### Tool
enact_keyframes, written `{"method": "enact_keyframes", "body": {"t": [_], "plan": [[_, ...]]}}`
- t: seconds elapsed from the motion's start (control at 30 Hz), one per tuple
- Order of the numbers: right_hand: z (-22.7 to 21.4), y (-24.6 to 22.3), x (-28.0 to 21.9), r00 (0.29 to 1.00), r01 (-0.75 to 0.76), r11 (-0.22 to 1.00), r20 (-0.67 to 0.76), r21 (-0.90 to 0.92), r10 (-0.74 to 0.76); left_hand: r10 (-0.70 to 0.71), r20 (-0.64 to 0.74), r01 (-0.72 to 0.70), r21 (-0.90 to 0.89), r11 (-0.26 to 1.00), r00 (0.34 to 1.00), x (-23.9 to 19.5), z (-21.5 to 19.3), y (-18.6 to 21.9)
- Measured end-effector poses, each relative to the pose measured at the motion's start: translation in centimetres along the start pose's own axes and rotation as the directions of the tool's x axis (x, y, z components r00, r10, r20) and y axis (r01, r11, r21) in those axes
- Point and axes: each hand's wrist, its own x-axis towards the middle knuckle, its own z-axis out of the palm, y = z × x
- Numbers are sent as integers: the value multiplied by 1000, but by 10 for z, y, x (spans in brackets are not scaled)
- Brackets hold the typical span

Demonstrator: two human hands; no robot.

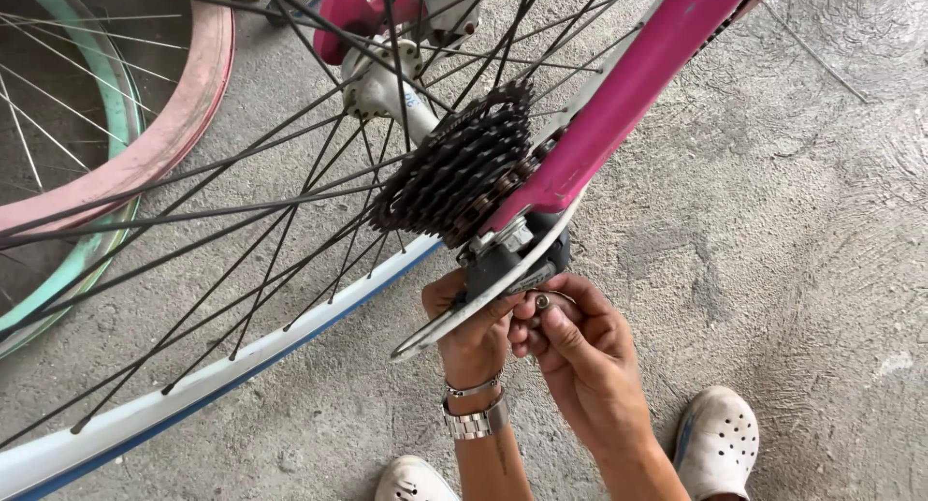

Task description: The person adjusts the rear derailleur of a pink bicycle using an Allen key. They tighten screws on the derailleur mechanism and manipulate the chain and cable to ensure proper alignment.

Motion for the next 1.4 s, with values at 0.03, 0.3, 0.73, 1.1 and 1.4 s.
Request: {"method": "enact_keyframes", "body": {"t": [0.03, 0.3, 0.73, 1.1, 1.4], "plan": [[-2, 1, 0, 1000, -1, 1000, -4, -28, 1, 9, -7, -8, 8, 1000, 1000, 1, -4, -2], [8, 11, 0, 983, 49, 994, -171, -93, -64, 122, 102, -122, -13, 992, 987, 9, -12, -6], [25, 30, 1, 935, 133, 990, -327, -44, -140, 46, 30, -45, -21, 999, 998, 8, -4, -1], [28, 30, 2, 929, 147, 987, -333, -68, -161, 117, 53, -116, -22, 993, 992, 9, -9, -5], [32, 29, -1, 932, 109, 990, -338, -90, -133, 120, 79, -124, 42, 991, 990, 9, -17, -8]]}}
